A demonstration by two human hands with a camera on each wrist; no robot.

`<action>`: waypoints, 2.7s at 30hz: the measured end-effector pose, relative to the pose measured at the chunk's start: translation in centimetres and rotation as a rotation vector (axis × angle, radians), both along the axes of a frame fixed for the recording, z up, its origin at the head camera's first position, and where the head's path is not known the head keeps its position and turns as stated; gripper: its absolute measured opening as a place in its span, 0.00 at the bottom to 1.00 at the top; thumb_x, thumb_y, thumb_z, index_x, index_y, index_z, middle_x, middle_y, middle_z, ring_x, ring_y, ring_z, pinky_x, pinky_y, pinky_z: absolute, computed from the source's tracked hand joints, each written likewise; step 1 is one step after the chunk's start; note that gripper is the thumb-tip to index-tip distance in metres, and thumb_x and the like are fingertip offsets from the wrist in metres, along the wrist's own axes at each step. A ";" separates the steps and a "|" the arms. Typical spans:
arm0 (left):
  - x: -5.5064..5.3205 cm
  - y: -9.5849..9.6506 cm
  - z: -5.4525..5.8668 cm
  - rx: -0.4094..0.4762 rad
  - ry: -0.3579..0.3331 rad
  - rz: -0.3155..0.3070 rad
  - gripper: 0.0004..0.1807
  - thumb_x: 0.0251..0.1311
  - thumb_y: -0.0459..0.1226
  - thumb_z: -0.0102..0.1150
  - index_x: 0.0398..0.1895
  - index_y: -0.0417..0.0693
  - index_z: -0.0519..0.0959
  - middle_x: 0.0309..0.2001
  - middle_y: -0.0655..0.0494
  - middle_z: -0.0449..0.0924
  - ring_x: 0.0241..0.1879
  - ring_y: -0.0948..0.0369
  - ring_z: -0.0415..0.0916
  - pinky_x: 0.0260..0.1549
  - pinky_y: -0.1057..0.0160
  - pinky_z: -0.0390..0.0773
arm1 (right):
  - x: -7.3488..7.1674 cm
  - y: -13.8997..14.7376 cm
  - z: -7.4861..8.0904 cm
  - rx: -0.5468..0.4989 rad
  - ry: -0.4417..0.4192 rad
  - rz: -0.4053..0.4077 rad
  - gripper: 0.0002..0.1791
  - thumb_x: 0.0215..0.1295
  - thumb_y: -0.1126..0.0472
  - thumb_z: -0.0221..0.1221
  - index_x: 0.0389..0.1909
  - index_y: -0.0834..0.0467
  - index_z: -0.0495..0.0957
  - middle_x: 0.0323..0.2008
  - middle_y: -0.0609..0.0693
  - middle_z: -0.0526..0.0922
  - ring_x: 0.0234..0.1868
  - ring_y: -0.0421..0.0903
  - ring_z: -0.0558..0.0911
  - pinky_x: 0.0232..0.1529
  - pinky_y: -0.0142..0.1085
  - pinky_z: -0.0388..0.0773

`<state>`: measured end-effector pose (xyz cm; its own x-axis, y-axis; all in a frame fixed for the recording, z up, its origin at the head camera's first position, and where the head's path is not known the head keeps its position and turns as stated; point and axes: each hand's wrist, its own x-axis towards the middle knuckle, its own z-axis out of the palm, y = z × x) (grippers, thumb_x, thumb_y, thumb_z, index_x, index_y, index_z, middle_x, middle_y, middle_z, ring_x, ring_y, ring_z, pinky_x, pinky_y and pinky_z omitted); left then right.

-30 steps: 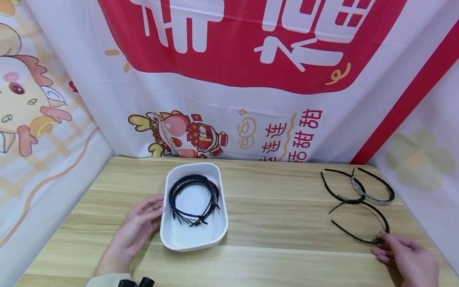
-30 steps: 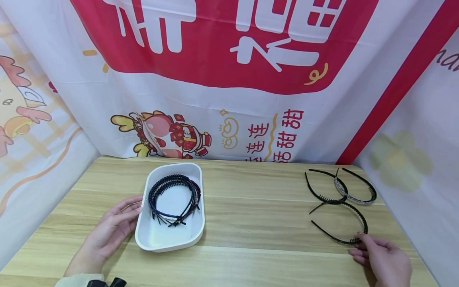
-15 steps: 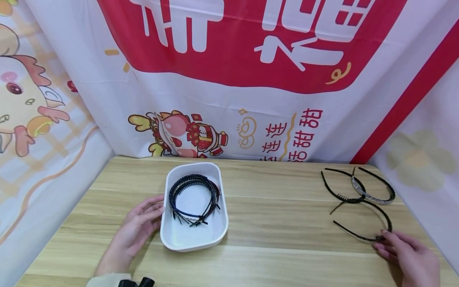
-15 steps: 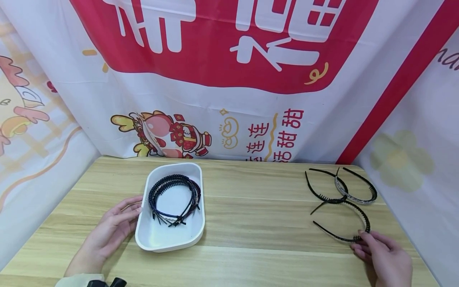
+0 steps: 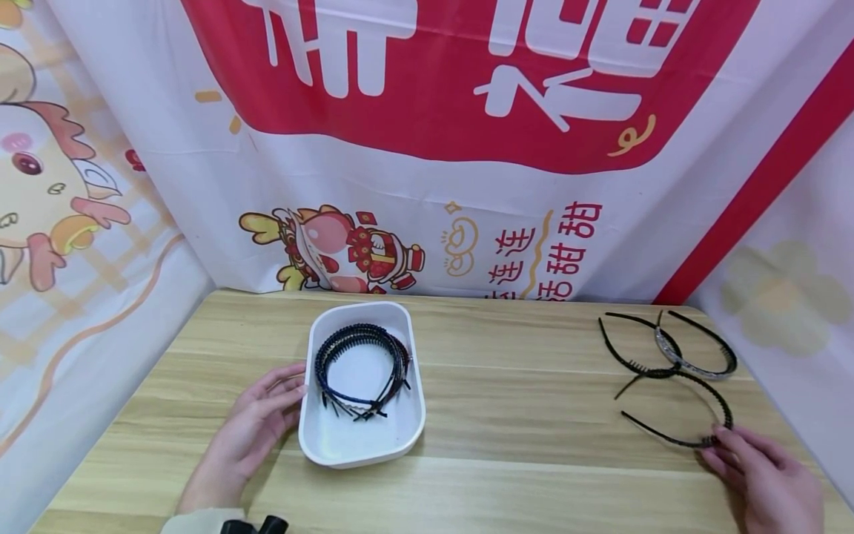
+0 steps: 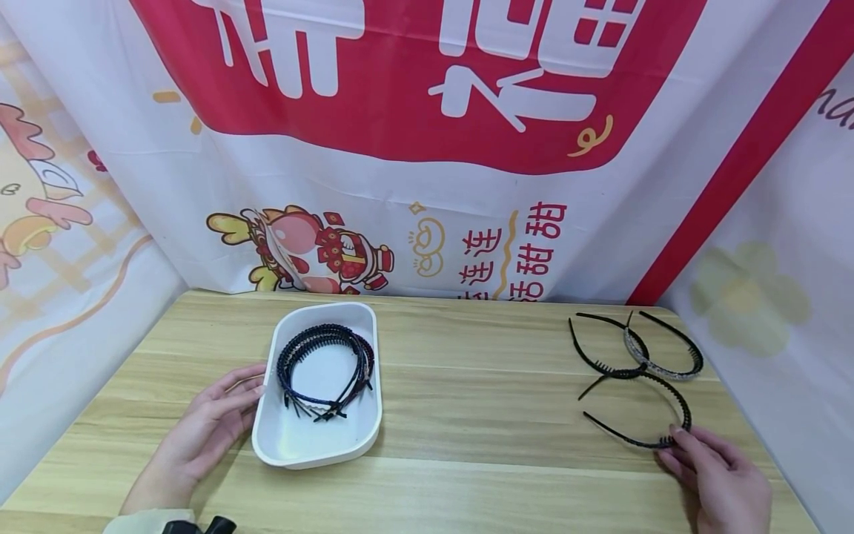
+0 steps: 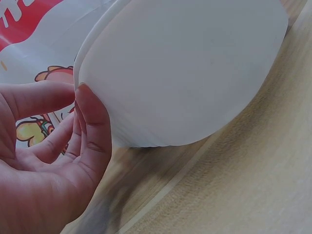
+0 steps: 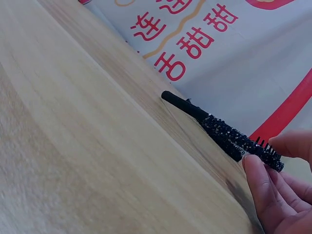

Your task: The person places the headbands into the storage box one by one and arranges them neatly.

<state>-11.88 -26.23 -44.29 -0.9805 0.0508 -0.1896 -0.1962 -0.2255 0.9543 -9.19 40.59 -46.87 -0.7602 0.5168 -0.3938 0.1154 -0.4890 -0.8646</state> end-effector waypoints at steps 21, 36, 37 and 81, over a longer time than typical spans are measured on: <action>-0.2 0.1 0.0 -0.001 0.005 0.012 0.19 0.76 0.28 0.55 0.60 0.60 0.80 0.53 0.64 0.87 0.52 0.65 0.84 0.55 0.64 0.86 | -0.8 -0.8 0.9 0.054 -0.115 -0.020 0.11 0.66 0.70 0.72 0.32 0.49 0.90 0.29 0.43 0.90 0.30 0.41 0.91 0.37 0.35 0.91; -0.2 0.1 -0.1 0.001 0.029 0.013 0.20 0.75 0.26 0.55 0.59 0.58 0.81 0.51 0.63 0.87 0.51 0.65 0.84 0.54 0.64 0.86 | -1.2 -3.1 1.7 0.087 0.008 0.241 0.13 0.72 0.69 0.67 0.36 0.45 0.90 0.34 0.43 0.94 0.31 0.43 0.93 0.39 0.36 0.91; -0.2 0.1 -0.1 0.001 0.030 0.013 0.20 0.75 0.26 0.55 0.59 0.58 0.81 0.51 0.63 0.87 0.51 0.65 0.85 0.53 0.64 0.87 | -1.4 -3.3 1.8 0.102 0.013 0.259 0.13 0.72 0.69 0.67 0.36 0.45 0.90 0.34 0.43 0.94 0.32 0.43 0.93 0.39 0.35 0.91; -0.1 0.1 -0.3 0.007 0.030 0.013 0.20 0.75 0.27 0.55 0.60 0.59 0.81 0.52 0.62 0.87 0.52 0.64 0.84 0.55 0.62 0.86 | -7.1 -14.9 4.6 0.217 0.086 0.550 0.07 0.73 0.66 0.67 0.43 0.49 0.87 0.40 0.45 0.91 0.37 0.40 0.91 0.48 0.32 0.90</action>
